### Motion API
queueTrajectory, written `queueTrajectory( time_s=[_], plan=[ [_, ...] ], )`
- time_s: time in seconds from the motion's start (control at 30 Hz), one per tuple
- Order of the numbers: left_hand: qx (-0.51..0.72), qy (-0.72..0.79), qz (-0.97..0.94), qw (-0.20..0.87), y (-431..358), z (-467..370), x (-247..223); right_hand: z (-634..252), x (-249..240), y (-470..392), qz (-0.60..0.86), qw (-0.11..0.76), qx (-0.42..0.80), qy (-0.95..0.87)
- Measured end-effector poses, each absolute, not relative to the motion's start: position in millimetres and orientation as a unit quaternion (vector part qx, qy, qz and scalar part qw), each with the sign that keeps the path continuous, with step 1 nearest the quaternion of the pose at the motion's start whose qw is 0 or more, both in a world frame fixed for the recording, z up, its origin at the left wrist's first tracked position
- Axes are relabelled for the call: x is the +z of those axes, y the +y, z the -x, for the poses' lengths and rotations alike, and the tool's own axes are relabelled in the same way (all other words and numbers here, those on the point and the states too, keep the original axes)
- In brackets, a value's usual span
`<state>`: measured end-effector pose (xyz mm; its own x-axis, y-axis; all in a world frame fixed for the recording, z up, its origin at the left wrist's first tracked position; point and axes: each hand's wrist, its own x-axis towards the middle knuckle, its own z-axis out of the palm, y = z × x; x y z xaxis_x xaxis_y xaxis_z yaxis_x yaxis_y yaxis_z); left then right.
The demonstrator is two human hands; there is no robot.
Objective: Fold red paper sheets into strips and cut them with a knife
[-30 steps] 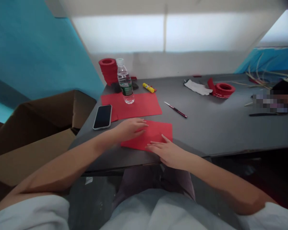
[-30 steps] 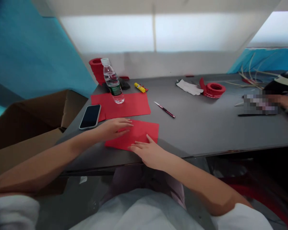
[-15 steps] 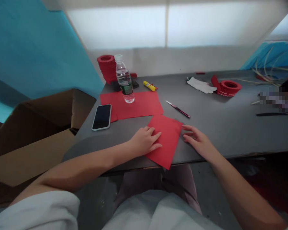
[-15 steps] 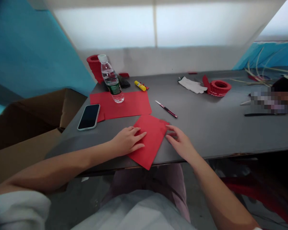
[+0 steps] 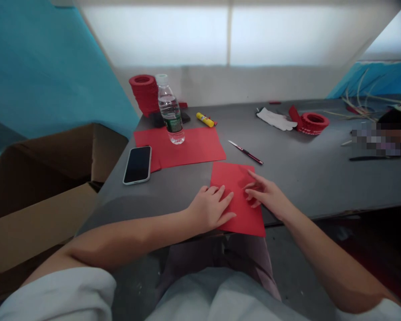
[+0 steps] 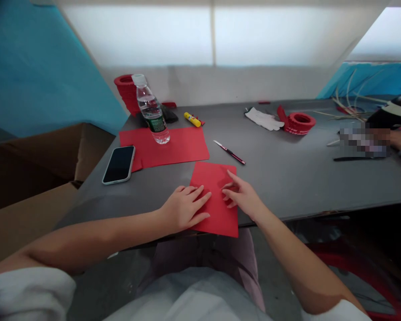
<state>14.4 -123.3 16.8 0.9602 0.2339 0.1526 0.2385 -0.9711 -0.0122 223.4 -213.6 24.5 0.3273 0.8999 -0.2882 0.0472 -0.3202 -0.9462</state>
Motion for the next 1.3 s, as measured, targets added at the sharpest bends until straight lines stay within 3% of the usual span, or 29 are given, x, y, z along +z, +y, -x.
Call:
queueTrajectory(
  time_s=[0.13,0.23,0.37,0.57,0.77,0.93,1.17,1.3],
  plan=[
    [-0.078,-0.124,0.989,-0.01,-123,-13,12,-236,25,-218,0.694,0.532,0.335,-0.352],
    [-0.083,-0.126,0.988,-0.03,-119,-13,6,-243,29,-223,0.638,0.626,0.385,-0.229],
    [-0.079,-0.132,0.987,-0.045,-118,-14,2,-239,29,-220,0.59,0.671,0.429,-0.131],
    [-0.097,-0.112,0.987,-0.066,-116,-11,14,-225,33,-217,0.64,0.499,0.488,-0.321],
    [-0.209,-0.096,0.972,-0.053,-85,-9,42,-237,45,-199,0.625,0.475,0.481,-0.391],
    [-0.155,-0.077,0.984,-0.04,-46,-9,27,-242,36,-138,0.655,0.389,0.486,-0.427],
    [-0.143,-0.092,0.985,-0.042,-35,-7,5,-240,36,-126,0.723,0.39,0.328,-0.466],
    [-0.144,-0.091,0.985,-0.035,-37,-8,6,-232,43,-142,0.699,0.428,0.301,-0.487]
  ],
)
